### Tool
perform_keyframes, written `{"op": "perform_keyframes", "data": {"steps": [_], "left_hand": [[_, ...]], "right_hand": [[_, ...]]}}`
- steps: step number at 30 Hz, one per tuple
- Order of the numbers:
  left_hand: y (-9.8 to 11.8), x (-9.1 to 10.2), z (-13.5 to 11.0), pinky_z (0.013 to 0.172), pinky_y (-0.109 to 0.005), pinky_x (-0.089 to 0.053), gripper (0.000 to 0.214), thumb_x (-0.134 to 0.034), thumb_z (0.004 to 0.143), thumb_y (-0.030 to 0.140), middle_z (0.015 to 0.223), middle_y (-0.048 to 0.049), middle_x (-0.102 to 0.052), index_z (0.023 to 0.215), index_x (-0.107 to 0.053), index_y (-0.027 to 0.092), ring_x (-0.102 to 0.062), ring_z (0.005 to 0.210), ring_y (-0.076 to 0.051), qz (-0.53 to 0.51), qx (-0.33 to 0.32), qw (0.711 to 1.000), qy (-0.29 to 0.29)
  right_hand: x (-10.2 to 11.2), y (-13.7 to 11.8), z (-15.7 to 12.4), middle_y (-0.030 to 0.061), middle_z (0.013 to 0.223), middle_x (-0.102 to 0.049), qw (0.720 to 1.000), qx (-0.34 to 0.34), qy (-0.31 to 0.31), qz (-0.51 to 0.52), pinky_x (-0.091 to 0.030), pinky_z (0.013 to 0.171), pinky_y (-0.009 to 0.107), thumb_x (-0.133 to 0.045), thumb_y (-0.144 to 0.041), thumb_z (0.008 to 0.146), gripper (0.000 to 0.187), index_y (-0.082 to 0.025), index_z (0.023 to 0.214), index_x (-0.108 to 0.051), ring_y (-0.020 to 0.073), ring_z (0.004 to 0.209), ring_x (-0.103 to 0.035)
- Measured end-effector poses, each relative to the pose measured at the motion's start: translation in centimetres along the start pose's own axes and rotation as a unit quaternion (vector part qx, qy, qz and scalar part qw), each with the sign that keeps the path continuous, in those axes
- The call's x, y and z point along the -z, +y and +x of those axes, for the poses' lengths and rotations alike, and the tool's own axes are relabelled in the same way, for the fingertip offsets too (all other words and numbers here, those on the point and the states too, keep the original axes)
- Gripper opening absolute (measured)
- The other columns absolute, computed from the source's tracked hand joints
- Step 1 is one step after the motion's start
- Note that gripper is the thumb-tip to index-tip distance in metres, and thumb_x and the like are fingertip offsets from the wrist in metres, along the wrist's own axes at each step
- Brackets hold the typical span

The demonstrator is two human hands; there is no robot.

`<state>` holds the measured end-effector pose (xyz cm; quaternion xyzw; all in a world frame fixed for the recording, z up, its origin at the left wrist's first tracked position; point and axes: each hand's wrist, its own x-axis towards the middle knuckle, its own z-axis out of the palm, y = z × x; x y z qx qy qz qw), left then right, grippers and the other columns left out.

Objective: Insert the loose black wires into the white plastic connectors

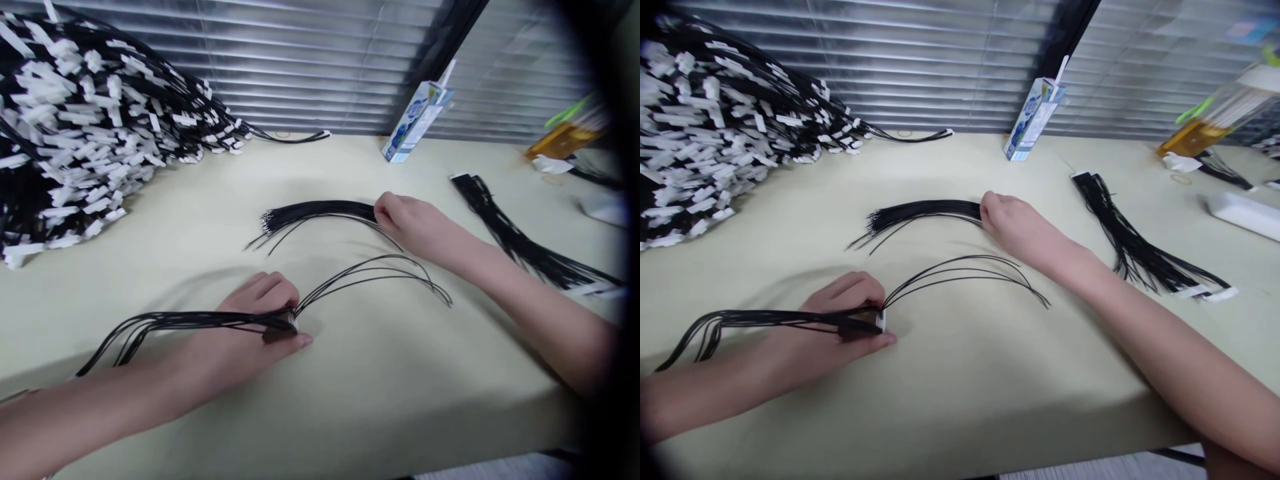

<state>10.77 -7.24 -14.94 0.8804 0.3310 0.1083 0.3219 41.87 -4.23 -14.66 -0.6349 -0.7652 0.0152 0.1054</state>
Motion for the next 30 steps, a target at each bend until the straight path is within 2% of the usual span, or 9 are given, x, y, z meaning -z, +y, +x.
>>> {"op": "perform_keyframes", "data": {"steps": [4,7,10,13,19,21,24,27,30], "left_hand": [[0.0,0.1,0.1,0.072,-0.032,-0.04,0.021,-0.063,0.08,0.031,0.088,0.0016,-0.052,0.084,-0.044,0.022,-0.048,0.087,-0.019,-0.003,0.015,1.0,0.007],[0.0,0.0,0.1,0.073,-0.033,-0.04,0.021,-0.063,0.081,0.031,0.088,0.0018,-0.051,0.083,-0.044,0.022,-0.048,0.086,-0.019,0.007,0.019,1.0,0.002],[0.0,0.0,0.1,0.073,-0.033,-0.039,0.022,-0.063,0.08,0.03,0.088,0.0024,-0.05,0.084,-0.043,0.022,-0.048,0.086,-0.019,0.017,0.018,1.0,-0.006],[0.0,0.1,0.1,0.073,-0.033,-0.039,0.022,-0.063,0.081,0.031,0.089,0.0023,-0.05,0.084,-0.043,0.022,-0.047,0.087,-0.019,0.021,0.013,1.0,-0.007],[-0.1,-0.1,0.2,0.072,-0.032,-0.039,0.023,-0.065,0.08,0.03,0.087,0.0017,-0.051,0.084,-0.043,0.021,-0.047,0.087,-0.019,0.02,0.011,1.0,-0.005],[-0.2,-0.2,0.2,0.07,-0.032,-0.039,0.023,-0.064,0.08,0.032,0.086,0.0011,-0.05,0.085,-0.044,0.021,-0.047,0.085,-0.019,0.021,0.001,1.0,0.003],[0.0,-0.1,0.1,0.069,-0.032,-0.039,0.019,-0.061,0.083,0.033,0.086,-0.0001,-0.05,0.087,-0.047,0.02,-0.048,0.085,-0.019,0.022,0.005,1.0,-0.012],[0.3,0.2,0.2,0.068,-0.031,-0.04,0.016,-0.059,0.084,0.03,0.085,-0.0005,-0.05,0.086,-0.049,0.019,-0.049,0.084,-0.019,0.024,0.013,0.999,-0.039],[0.5,0.2,0.2,0.068,-0.031,-0.04,0.017,-0.061,0.083,0.03,0.085,0.0,-0.05,0.086,-0.048,0.019,-0.05,0.083,-0.018,0.02,0.008,0.999,-0.048]], "right_hand": [[0.5,1.3,0.5,0.0067,0.087,-0.063,0.984,-0.073,-0.025,0.163,-0.04,0.068,0.035,-0.046,-0.036,0.088,0.033,-0.022,0.117,-0.057,0.0204,0.074,-0.054],[0.8,2.0,0.7,0.007,0.095,-0.065,0.959,-0.083,-0.079,0.258,-0.044,0.069,0.032,-0.049,-0.042,0.087,0.032,-0.022,0.106,-0.064,0.0182,0.079,-0.057],[1.0,2.0,0.8,0.0054,0.098,-0.064,0.881,-0.108,-0.12,0.445,-0.047,0.064,0.027,-0.057,-0.04,0.083,0.023,-0.023,0.096,-0.066,0.0138,0.075,-0.057],[1.6,0.9,0.5,0.0016,0.087,-0.062,0.805,-0.121,-0.088,0.574,-0.049,0.059,0.023,-0.059,-0.034,0.083,0.015,-0.024,0.092,-0.064,0.0101,0.067,-0.056],[2.9,-6.7,-2.4,-0.0008,0.086,-0.065,0.707,-0.045,-0.054,0.704,-0.053,0.061,0.018,-0.066,-0.03,0.081,0.009,-0.023,0.084,-0.067,0.0079,0.068,-0.063],[2.4,-9.6,-3.7,0.0003,0.081,-0.065,0.71,-0.01,-0.088,0.698,-0.052,0.054,0.018,-0.068,-0.025,0.078,0.005,-0.021,0.08,-0.069,0.0086,0.061,-0.063],[0.7,-12.4,-5.2,0.0004,0.071,-0.061,0.78,-0.018,-0.092,0.619,-0.047,0.044,0.019,-0.065,-0.025,0.08,0.007,-0.02,0.081,-0.069,0.0083,0.054,-0.058],[-0.9,-13.0,-5.6,0.0019,0.079,-0.062,0.853,0.01,-0.027,0.521,-0.046,0.05,0.021,-0.063,-0.026,0.082,0.009,-0.021,0.085,-0.069,0.0101,0.063,-0.057],[-1.6,-12.6,-5.5,0.0015,0.078,-0.064,0.878,0.04,0.005,0.476,-0.044,0.053,0.022,-0.062,-0.025,0.083,0.008,-0.02,0.085,-0.068,0.0117,0.07,-0.057]]}}
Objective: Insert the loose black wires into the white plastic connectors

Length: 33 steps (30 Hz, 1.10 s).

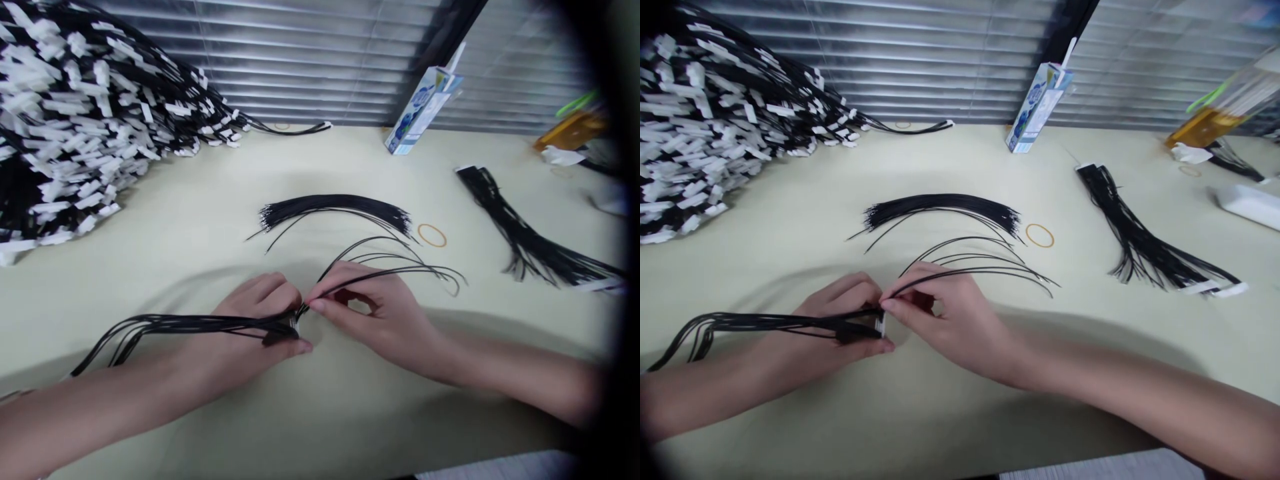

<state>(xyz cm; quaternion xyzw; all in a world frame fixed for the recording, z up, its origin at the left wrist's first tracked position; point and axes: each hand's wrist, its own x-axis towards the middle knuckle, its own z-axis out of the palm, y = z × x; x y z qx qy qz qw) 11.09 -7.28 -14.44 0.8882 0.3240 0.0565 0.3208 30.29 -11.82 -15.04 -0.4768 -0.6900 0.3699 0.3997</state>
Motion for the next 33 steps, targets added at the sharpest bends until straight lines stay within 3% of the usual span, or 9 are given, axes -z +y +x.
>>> {"op": "perform_keyframes", "data": {"steps": [15,19,23,30,33], "left_hand": [[0.0,-0.1,0.1,0.068,-0.031,-0.04,0.02,-0.062,0.081,0.034,0.084,0.0007,-0.051,0.087,-0.05,0.02,-0.051,0.079,-0.017,-0.003,0.007,1.0,0.001],[-0.06,-0.13,0.15,0.067,-0.031,-0.041,0.021,-0.063,0.08,0.035,0.084,0.0006,-0.052,0.085,-0.05,0.02,-0.052,0.079,-0.018,-0.012,0.009,1.0,-0.001],[-0.1,-0.19,0.2,0.066,-0.031,-0.042,0.022,-0.065,0.078,0.036,0.083,0.0006,-0.053,0.083,-0.05,0.02,-0.053,0.078,-0.019,-0.022,0.008,1.0,0.007],[-0.22,-0.31,0.13,0.066,-0.029,-0.041,0.016,-0.062,0.082,0.03,0.084,0.0022,-0.051,0.083,-0.048,0.022,-0.052,0.079,-0.016,-0.026,0.004,1.0,0.003],[-0.61,-0.7,0.0,0.067,-0.028,-0.04,0.02,-0.066,0.078,0.032,0.084,0.004,-0.052,0.084,-0.049,0.023,-0.052,0.078,-0.015,-0.035,-0.017,0.999,0.03]], "right_hand": [[0.01,0.09,-0.05,0.0005,0.074,-0.063,1.0,0.02,-0.017,-0.007,-0.044,0.054,0.024,-0.062,-0.024,0.083,0.007,-0.021,0.085,-0.067,0.0113,0.065,-0.055],[-0.03,0.27,-0.05,0.0001,0.076,-0.062,0.998,0.062,-0.019,-0.024,-0.045,0.057,0.023,-0.061,-0.023,0.084,0.006,-0.019,0.086,-0.066,0.0105,0.068,-0.056],[-0.07,0.43,0.11,0.0015,0.083,-0.064,0.991,0.126,-0.034,-0.026,-0.047,0.07,0.023,-0.056,-0.017,0.088,0.008,-0.018,0.087,-0.063,0.011,0.078,-0.058],[0.19,0.32,0.06,0.0054,0.086,-0.063,0.976,0.189,-0.063,-0.092,-0.047,0.07,0.023,-0.046,-0.011,0.09,0.015,-0.015,0.085,-0.06,0.0128,0.079,-0.056],[0.2,0.43,-0.01,0.005,0.087,-0.064,0.975,0.196,-0.056,-0.091,-0.047,0.071,0.023,-0.047,-0.011,0.09,0.014,-0.014,0.087,-0.06,0.0121,0.08,-0.055]]}}
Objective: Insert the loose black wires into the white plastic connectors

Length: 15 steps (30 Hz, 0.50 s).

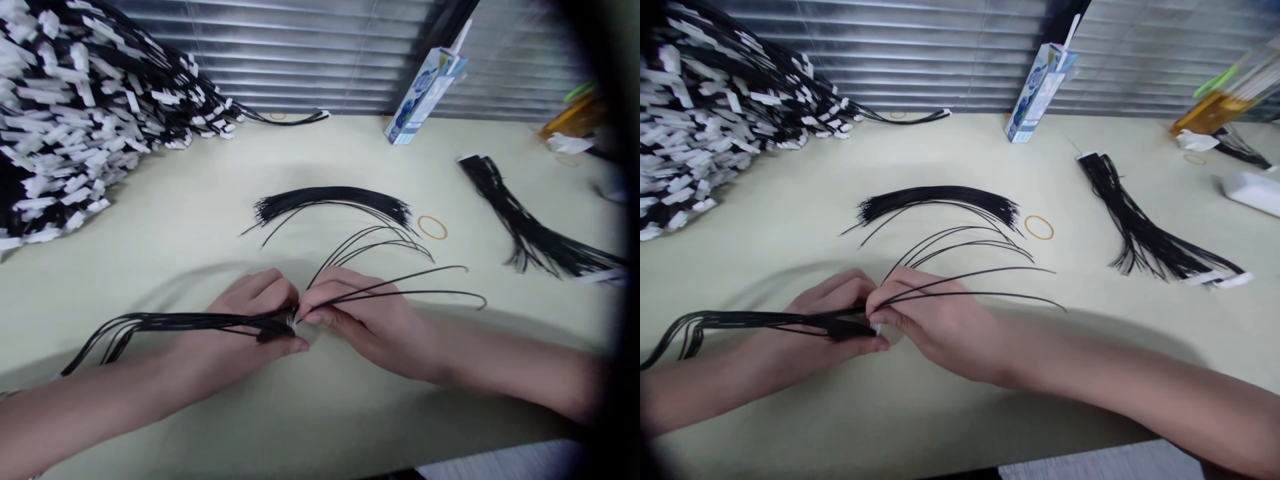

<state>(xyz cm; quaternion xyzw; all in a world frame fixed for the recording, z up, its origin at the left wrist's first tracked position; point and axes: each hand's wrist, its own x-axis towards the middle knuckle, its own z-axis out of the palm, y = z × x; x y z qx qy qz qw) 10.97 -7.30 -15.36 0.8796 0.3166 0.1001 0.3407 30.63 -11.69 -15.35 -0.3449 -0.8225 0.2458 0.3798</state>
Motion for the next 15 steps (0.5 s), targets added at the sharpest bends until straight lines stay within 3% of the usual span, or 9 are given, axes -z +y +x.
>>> {"op": "perform_keyframes", "data": {"steps": [15], "left_hand": [[-0.4,-0.32,-0.22,0.066,-0.027,-0.039,0.025,-0.07,0.075,0.032,0.084,0.0067,-0.052,0.084,-0.048,0.025,-0.053,0.077,-0.014,-0.007,-0.002,1.0,0.015]], "right_hand": [[-0.15,0.04,0.06,0.0037,0.087,-0.064,1.0,-0.005,0.005,-0.001,-0.047,0.072,0.022,-0.048,-0.01,0.09,0.012,-0.014,0.089,-0.059,0.0109,0.081,-0.055]]}}
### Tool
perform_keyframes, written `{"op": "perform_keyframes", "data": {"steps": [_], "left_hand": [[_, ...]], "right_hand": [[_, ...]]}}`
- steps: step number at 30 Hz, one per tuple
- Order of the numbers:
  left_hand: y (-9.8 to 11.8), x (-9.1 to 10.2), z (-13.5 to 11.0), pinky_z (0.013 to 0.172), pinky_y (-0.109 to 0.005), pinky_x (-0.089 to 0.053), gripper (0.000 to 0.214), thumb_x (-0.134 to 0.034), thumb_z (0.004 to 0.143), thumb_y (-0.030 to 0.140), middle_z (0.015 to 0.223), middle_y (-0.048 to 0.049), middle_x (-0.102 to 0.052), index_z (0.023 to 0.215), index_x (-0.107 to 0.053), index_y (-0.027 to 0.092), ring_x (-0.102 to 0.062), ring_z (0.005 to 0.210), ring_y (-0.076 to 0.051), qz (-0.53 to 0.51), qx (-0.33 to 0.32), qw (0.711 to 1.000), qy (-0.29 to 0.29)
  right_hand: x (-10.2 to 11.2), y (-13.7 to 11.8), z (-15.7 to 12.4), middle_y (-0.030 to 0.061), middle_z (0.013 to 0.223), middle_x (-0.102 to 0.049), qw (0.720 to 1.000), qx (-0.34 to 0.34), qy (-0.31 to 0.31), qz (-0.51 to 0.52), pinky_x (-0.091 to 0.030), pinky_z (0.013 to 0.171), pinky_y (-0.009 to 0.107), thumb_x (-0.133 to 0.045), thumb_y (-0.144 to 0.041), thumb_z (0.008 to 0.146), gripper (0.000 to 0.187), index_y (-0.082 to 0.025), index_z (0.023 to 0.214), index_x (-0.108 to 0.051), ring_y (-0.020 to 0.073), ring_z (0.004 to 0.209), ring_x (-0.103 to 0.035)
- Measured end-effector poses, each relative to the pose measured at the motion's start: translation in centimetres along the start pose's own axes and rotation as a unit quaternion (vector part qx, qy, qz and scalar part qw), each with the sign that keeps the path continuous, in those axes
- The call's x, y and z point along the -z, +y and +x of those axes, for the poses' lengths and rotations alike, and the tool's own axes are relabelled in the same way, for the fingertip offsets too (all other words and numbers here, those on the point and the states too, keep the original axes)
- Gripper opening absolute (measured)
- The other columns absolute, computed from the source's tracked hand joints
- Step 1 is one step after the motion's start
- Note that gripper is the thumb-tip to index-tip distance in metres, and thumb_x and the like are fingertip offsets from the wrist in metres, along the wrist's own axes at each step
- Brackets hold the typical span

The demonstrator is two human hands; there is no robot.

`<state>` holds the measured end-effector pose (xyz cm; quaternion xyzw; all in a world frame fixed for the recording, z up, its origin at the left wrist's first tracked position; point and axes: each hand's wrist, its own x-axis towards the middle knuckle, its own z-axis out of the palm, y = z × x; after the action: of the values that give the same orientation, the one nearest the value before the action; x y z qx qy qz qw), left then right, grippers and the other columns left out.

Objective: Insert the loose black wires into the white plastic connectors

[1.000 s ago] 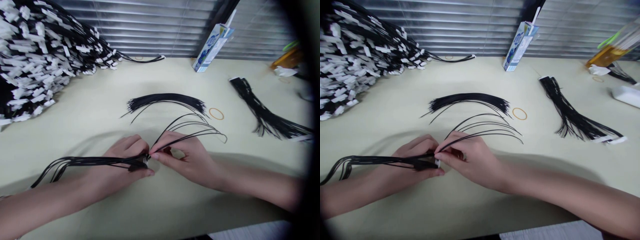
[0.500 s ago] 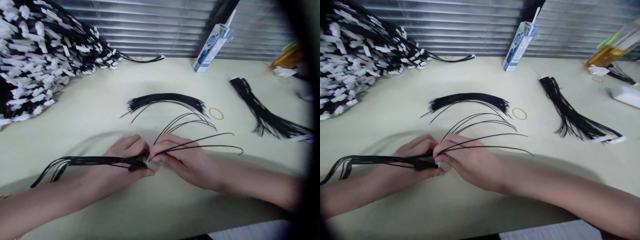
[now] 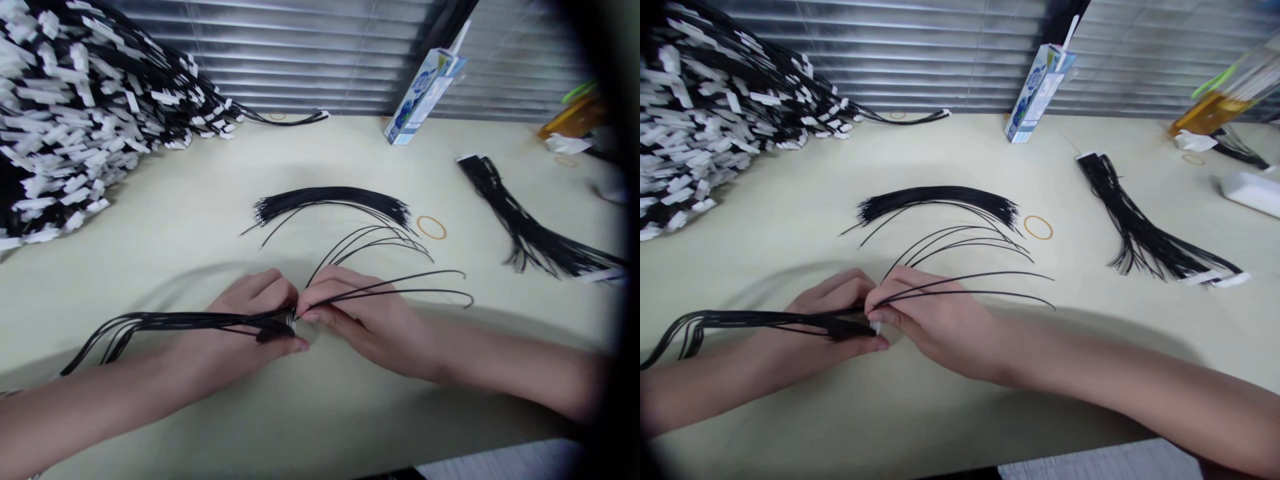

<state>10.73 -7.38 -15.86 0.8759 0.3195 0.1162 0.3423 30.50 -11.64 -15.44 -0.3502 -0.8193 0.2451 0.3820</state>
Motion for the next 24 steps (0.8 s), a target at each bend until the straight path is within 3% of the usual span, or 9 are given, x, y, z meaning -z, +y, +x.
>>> {"op": "perform_keyframes", "data": {"steps": [12,20,24], "left_hand": [[-0.05,-0.04,0.15,0.066,-0.028,-0.04,0.021,-0.069,0.076,0.03,0.084,0.0059,-0.053,0.083,-0.049,0.025,-0.053,0.078,-0.014,0.003,-0.002,1.0,0.0],[-0.04,-0.01,0.18,0.064,-0.027,-0.039,0.023,-0.069,0.075,0.033,0.08,0.0061,-0.05,0.08,-0.048,0.024,-0.051,0.074,-0.014,0.013,-0.004,1.0,0.008],[-0.13,-0.04,0.26,0.065,-0.026,-0.039,0.025,-0.07,0.074,0.028,0.082,0.0071,-0.05,0.082,-0.047,0.024,-0.051,0.076,-0.013,0.019,-0.016,1.0,0.011]], "right_hand": [[-0.02,0.01,-0.07,0.004,0.089,-0.062,1.0,-0.008,-0.025,-0.005,-0.047,0.072,0.022,-0.046,-0.013,0.091,0.013,-0.014,0.09,-0.06,0.0108,0.083,-0.055],[0.49,-0.69,-0.01,0.0008,0.089,-0.055,0.988,-0.086,-0.122,-0.035,-0.042,0.071,0.02,-0.043,-0.021,0.095,0.018,-0.018,0.091,-0.06,0.0087,0.081,-0.052],[0.3,-0.4,-0.24,-0.0012,0.086,-0.053,0.984,-0.115,-0.137,-0.029,-0.04,0.068,0.021,-0.04,-0.023,0.096,0.02,-0.021,0.087,-0.058,0.0081,0.077,-0.049]]}}
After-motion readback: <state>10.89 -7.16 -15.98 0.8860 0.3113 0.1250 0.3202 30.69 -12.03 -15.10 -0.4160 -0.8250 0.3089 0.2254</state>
